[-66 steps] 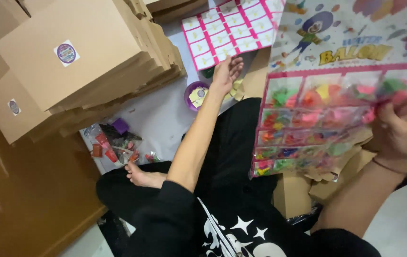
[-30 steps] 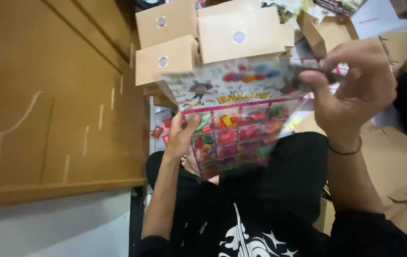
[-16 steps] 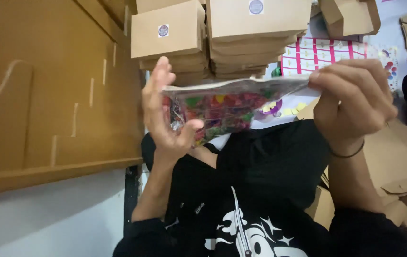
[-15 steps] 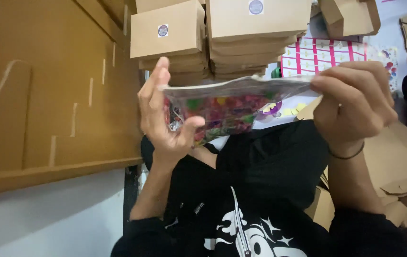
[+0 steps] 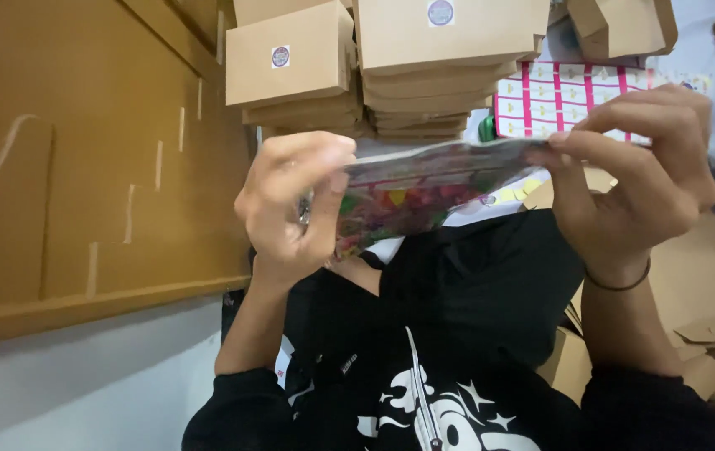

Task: The person assembles a flat cardboard box by folding its sides and flaps into shape. They then place a black plastic bag inside the box, close the lid, and secure it with a sticker. Finally, they handle a package of colorful water balloons.

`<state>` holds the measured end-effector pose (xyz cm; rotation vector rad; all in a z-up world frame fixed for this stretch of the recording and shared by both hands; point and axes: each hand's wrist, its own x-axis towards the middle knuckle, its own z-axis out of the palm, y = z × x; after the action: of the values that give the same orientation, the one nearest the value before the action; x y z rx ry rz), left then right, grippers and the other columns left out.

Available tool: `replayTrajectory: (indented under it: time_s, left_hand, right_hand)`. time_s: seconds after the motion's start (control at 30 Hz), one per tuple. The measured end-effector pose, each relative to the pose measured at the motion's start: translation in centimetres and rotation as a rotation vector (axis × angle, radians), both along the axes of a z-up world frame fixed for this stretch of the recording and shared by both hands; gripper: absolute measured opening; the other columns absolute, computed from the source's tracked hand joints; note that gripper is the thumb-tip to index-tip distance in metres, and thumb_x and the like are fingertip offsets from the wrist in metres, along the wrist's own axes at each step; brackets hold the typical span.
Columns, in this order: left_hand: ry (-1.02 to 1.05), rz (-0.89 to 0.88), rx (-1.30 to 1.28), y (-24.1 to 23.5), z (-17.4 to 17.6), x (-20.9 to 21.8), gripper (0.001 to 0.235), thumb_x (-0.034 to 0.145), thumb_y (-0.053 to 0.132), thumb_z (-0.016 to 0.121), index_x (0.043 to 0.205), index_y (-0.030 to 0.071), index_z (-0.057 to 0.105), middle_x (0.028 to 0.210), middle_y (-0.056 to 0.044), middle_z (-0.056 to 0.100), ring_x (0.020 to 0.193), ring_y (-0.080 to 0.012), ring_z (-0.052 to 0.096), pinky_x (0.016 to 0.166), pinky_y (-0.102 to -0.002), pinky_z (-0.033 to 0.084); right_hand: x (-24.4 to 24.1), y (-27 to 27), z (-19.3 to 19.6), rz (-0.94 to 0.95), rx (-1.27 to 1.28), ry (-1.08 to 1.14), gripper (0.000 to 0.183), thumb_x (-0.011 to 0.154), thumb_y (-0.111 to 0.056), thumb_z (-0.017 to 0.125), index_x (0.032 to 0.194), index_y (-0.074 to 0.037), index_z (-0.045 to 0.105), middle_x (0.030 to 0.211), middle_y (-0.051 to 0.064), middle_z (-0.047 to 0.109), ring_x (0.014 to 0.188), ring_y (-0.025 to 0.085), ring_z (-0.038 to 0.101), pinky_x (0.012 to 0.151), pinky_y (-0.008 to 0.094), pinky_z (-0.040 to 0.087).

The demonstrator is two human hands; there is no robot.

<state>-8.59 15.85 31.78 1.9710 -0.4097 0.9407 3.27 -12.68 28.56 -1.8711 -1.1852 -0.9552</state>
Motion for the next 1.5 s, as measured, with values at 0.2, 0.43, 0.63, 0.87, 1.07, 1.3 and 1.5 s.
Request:
replayTrajectory:
  time_s: [0.2, 0.43, 0.63, 0.87, 1.07, 1.3, 1.5]
  left_hand:
    - [-0.264, 0.27, 0.397, 0.1, 1.8, 0.1, 0.016, 0.082, -0.009, 0.084, 0.094, 0.001, 0.08, 0.107, -0.012, 0.069, 0.088, -0.0261, 0.068, 0.078, -0.037, 0.062]
    - [-0.27, 0.221, 0.52, 0.4, 2.5, -0.1, 0.019, 0.08, -0.009, 0.084, 0.095, 0.0, 0.075, 0.101, -0.01, 0.068, 0.089, -0.0244, 0.061, 0.081, -0.043, 0.059]
    - [-0.243, 0.23, 0.569, 0.1, 3.1, 0.1, 0.03, 0.074, -0.013, 0.084, 0.091, 0.008, 0.07, 0.098, -0.006, 0.068, 0.088, -0.0249, 0.057, 0.075, -0.039, 0.053]
    - [-0.073, 0.096, 0.242, 0.9, 2.2, 0.2, 0.015, 0.093, -0.007, 0.073, 0.102, -0.002, 0.063, 0.096, -0.013, 0.071, 0.091, -0.0285, 0.064, 0.083, -0.039, 0.056]
    - [0.334, -0.21, 0.075, 1.5, 2.4, 1.2, 0.037, 0.092, 0.002, 0.075, 0.127, 0.0, 0.065, 0.135, -0.015, 0.066, 0.124, -0.0293, 0.069, 0.112, -0.037, 0.055]
    - [0.164, 0.162, -0.311, -2.1, -2.5, 0.9, 0.011, 0.097, 0.004, 0.056, 0.099, -0.002, 0.065, 0.09, -0.009, 0.064, 0.072, -0.0157, 0.053, 0.07, -0.028, 0.045]
    - [0.093, 0.257, -0.355, -6.1, -2.5, 5.4, 0.026, 0.104, 0.015, 0.062, 0.081, 0.005, 0.056, 0.066, -0.005, 0.049, 0.063, -0.0097, 0.039, 0.063, -0.026, 0.039]
  right_hand:
    - [0.0, 1.4, 0.1, 0.002, 0.072, -0.072, 0.018, 0.093, 0.017, 0.089, 0.087, 0.001, 0.081, 0.091, 0.017, 0.076, 0.093, 0.035, 0.059, 0.102, 0.053, 0.038]
    - [-0.4, 1.6, -0.1, 0.003, 0.049, -0.139, 0.017, 0.094, 0.023, 0.081, 0.091, 0.006, 0.08, 0.092, 0.021, 0.078, 0.085, 0.034, 0.062, 0.082, 0.047, 0.051]
    - [-2.1, 2.3, 1.8, -0.089, -0.034, -0.077, 0.019, 0.094, 0.025, 0.078, 0.092, 0.007, 0.085, 0.093, 0.017, 0.082, 0.088, 0.033, 0.067, 0.085, 0.044, 0.052]
    - [-1.5, 1.5, 1.0, -0.093, -0.11, -0.062, 0.018, 0.095, 0.023, 0.075, 0.095, 0.006, 0.081, 0.09, 0.017, 0.079, 0.088, 0.033, 0.066, 0.084, 0.045, 0.048]
    - [-2.1, -0.2, 1.5, -0.174, -0.157, -0.033, 0.02, 0.1, 0.029, 0.078, 0.102, 0.009, 0.078, 0.098, 0.02, 0.079, 0.094, 0.035, 0.063, 0.095, 0.046, 0.049]
    - [-1.4, -8.5, -14.6, -0.151, 0.202, 0.209, 0.085, 0.09, -0.039, 0.07, 0.156, -0.005, 0.026, 0.15, 0.021, 0.035, 0.134, 0.041, 0.041, 0.115, 0.054, 0.037]
    - [-5.3, -6.5, -27.8, 0.176, 0.341, 1.382, 0.015, 0.073, -0.008, 0.082, 0.062, -0.002, 0.074, 0.062, 0.014, 0.07, 0.06, 0.021, 0.063, 0.065, 0.031, 0.05]
